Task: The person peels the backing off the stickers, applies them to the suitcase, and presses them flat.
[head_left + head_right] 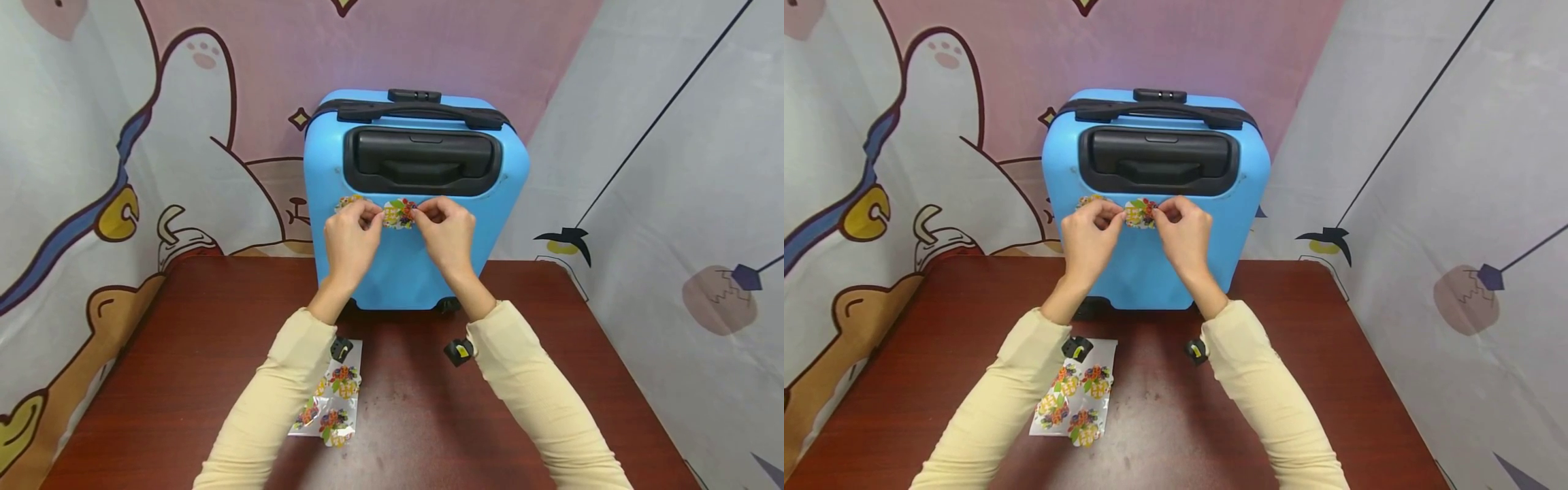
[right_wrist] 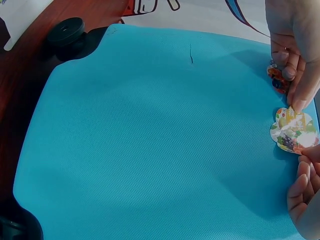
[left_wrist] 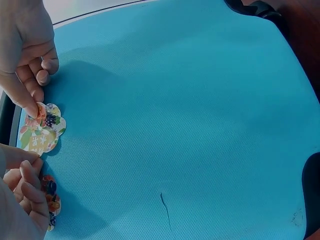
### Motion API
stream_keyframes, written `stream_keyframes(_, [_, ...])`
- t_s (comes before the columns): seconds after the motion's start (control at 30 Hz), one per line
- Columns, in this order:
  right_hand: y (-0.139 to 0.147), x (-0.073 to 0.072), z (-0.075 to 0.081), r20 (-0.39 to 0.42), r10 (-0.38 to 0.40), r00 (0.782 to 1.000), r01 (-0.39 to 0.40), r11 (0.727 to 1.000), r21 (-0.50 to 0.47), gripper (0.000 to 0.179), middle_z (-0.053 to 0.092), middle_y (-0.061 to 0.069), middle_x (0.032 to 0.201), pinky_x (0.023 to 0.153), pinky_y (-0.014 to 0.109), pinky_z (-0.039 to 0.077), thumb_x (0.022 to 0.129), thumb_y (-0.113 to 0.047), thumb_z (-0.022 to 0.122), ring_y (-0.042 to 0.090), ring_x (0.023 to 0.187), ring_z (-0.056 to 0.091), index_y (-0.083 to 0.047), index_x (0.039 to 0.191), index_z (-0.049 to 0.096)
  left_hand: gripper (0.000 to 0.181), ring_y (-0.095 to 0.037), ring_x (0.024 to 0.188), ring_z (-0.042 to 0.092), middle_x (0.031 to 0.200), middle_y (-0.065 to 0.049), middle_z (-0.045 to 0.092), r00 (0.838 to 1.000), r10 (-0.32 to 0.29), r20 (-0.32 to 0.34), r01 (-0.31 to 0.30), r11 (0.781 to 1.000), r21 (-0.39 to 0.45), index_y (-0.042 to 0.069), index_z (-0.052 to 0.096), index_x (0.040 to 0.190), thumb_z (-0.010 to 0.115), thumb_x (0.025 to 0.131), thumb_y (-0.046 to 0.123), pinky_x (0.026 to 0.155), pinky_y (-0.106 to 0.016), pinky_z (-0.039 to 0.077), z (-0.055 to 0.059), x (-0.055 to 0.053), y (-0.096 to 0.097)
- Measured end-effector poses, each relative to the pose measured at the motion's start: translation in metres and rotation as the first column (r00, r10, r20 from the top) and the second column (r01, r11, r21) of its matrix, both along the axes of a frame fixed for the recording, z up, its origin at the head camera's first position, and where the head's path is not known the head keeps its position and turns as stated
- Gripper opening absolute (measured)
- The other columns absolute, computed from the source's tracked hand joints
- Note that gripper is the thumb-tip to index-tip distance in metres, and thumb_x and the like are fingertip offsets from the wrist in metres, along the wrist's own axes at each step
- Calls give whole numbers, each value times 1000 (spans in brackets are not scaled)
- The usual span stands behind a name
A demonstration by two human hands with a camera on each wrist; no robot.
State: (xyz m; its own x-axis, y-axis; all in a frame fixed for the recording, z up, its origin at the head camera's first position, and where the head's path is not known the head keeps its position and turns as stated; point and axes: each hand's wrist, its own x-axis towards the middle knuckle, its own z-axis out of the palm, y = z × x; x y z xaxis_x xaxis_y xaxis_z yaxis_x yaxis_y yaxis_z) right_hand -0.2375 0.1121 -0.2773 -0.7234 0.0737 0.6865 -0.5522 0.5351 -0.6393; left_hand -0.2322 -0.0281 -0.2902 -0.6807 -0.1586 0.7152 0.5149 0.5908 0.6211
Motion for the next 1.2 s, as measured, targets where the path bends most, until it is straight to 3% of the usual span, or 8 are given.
stream_keyframes(0.4, [2, 1, 0, 6, 1, 1000, -1, 1000, 7, 13, 61, 16, 68, 53, 29, 42, 81, -7, 68, 24, 60, 55, 6, 77, 66, 10, -17, 61, 58, 70, -7, 65, 1000, 12, -17, -12, 1000, 5, 3, 66, 76, 68, 82, 11, 58, -30, 45, -2, 1, -2])
stream_keyframes(0.57, [5, 1, -2, 25, 14, 1000, -15, 1000, 24, 13, 62, 16, 70, 55, 29, 43, 81, -7, 68, 23, 62, 56, 5, 78, 66, 11, -17, 58, 56, 69, -8, 64, 997, -68, 33, 67, 997, 36, 1, 67, 78, 68, 82, 11, 56, -28, 44, -4, 1, -5])
stream_keyframes(0.7, [9, 2, -3, 83, 55, 995, -57, 998, 19, 13, 63, 15, 72, 56, 27, 44, 82, -8, 68, 23, 62, 56, 4, 81, 66, 8, -17, 57, 57, 71, -9, 65, 978, -186, 99, 180, 981, 71, 0, 68, 83, 66, 83, 8, 55, -28, 45, -6, 2, -11])
stream_keyframes(0.8, [11, 4, -6, 179, 126, 976, -124, 992, -23, 13, 63, 14, 75, 53, 25, 45, 83, -10, 67, 24, 60, 56, 4, 85, 67, 9, -18, 60, 61, 77, -11, 67, 950, -270, 157, 257, 961, 98, -1, 68, 89, 63, 85, 6, 56, -28, 48, -6, 2, -14])
stream_keyframes(0.93, [14, 4, -11, 285, 245, 927, -224, 969, -105, 15, 65, 16, 80, 53, 28, 49, 85, -9, 65, 30, 62, 59, 4, 91, 66, 12, -19, 65, 64, 84, -12, 68, 922, -321, 217, 303, 947, 111, -1, 67, 95, 60, 88, 5, 58, -27, 50, -6, 1, -17])
stream_keyframes(1.07, [16, 3, -12, 314, 326, 892, -294, 944, -148, 17, 65, 19, 85, 56, 30, 50, 85, -8, 64, 35, 66, 59, 5, 96, 66, 14, -18, 66, 64, 85, -11, 69, 917, -322, 235, 305, 947, 104, 0, 67, 97, 57, 89, 5, 58, -27, 50, -5, 2, -18])
stream_keyframes(1.2, [15, 3, -7, 311, 367, 877, -333, 930, -159, 18, 65, 20, 89, 58, 32, 50, 86, -9, 63, 33, 68, 58, 4, 99, 65, 14, -17, 66, 64, 85, -10, 69, 913, -324, 248, 305, 946, 115, 1, 67, 97, 57, 89, 5, 58, -27, 49, -3, 1, -18])
